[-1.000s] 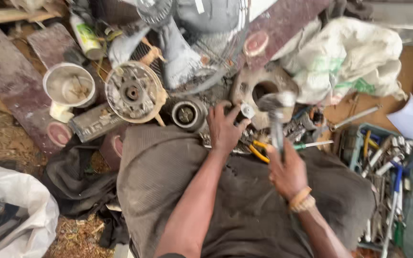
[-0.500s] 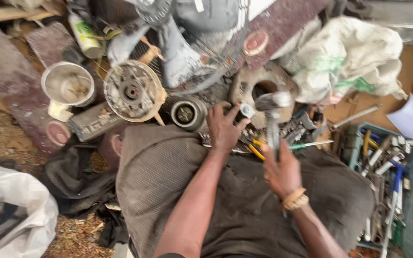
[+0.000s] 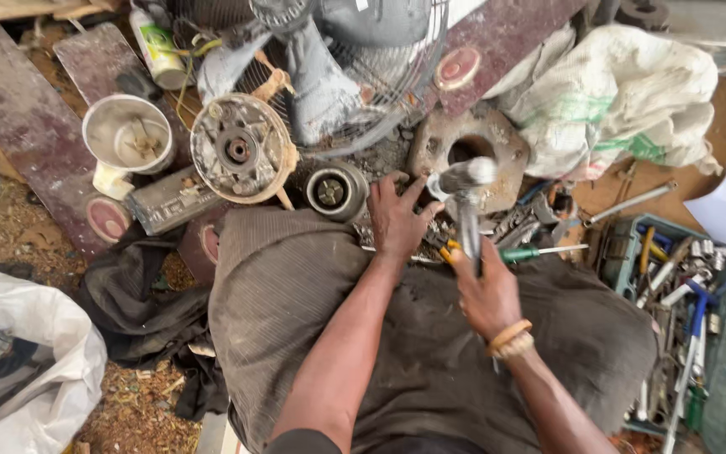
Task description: The person disassembles a small white plastic fan component using pliers and a screwdriver, then uses a hammer to tap out a metal piece. They place the removed metal piece into a metal cup and continue working on the component.
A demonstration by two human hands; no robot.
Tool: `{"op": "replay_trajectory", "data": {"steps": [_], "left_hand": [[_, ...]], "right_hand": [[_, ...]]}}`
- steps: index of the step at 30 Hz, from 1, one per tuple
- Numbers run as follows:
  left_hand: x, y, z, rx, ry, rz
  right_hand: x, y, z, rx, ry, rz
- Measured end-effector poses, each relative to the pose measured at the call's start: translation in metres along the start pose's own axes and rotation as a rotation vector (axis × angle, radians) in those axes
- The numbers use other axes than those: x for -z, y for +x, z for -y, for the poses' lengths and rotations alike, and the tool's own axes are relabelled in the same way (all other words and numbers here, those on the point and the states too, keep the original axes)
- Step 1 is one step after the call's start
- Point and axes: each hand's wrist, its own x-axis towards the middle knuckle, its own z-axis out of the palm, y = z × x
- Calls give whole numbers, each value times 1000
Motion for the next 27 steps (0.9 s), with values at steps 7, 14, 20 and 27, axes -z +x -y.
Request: {"op": "replay_trajectory", "data": {"steps": [7,14,20,27], "left_hand": [[-4,-5,5,8,24,60],[0,-5,2,6,-32,42],[-5,-6,4,-26,-5,49],[-9,-9,9,16,-4,50]], "right_hand": [[52,-23,26,917,412,-490],[-6,7,-2,333,-91,-114],[51,-28,23,635,-12,-365],[16,-1,8,625,536,-448]]}}
